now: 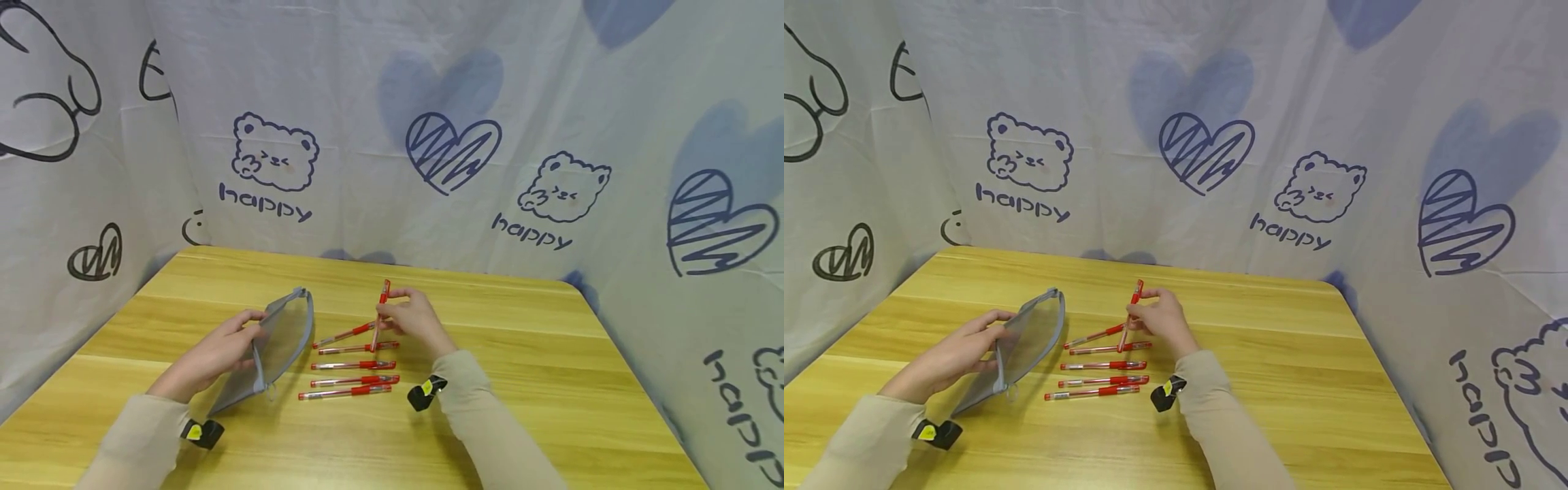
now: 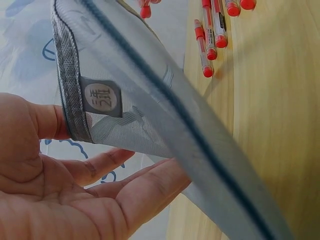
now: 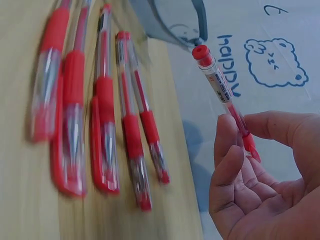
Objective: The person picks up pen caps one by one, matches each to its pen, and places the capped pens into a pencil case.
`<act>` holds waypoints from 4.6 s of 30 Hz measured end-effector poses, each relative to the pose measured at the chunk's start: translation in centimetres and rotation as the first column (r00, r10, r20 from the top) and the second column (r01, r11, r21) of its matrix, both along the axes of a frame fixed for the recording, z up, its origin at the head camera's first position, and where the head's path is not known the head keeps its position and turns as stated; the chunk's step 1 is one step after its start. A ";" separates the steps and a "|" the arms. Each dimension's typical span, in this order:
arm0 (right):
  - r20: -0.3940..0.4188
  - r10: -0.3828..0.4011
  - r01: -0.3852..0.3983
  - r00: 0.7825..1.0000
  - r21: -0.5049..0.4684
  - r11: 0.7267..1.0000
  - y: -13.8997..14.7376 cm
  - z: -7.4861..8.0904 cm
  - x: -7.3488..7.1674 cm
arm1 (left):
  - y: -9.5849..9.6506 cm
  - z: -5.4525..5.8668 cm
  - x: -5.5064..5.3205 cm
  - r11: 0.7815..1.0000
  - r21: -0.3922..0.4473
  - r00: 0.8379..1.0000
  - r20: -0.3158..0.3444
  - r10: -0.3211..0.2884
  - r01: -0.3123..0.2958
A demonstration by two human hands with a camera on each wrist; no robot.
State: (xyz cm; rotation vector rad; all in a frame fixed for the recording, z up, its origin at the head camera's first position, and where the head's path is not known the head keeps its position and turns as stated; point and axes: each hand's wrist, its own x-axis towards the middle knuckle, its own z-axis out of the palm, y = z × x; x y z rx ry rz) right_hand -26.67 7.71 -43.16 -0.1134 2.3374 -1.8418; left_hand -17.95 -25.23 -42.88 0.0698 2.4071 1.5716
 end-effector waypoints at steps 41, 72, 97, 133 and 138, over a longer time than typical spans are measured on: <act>-0.007 -0.034 0.032 0.999 -0.185 0.982 -10.2 -0.7 1.7 | -0.1 -0.3 -0.1 1.000 0.018 1.000 0.004 0.018 -0.018; -0.115 0.044 -0.050 0.992 -0.046 0.998 -13.1 -1.8 3.5 | -0.1 -0.2 -0.1 1.000 0.020 1.000 0.008 0.001 -0.001; -0.115 0.116 -0.106 0.987 0.088 0.990 -13.1 -1.3 4.7 | -0.1 -0.1 0.2 0.999 0.034 1.000 -0.006 -0.027 0.027; -0.040 0.169 -0.168 0.985 0.024 0.985 -7.7 -0.7 4.3 | -0.2 0.6 0.4 1.000 -0.026 0.999 -0.033 -0.010 0.009; -0.044 0.186 -0.185 0.982 0.030 0.982 -6.9 -0.7 4.3 | -0.2 0.6 0.5 1.000 -0.025 0.999 -0.034 -0.007 0.006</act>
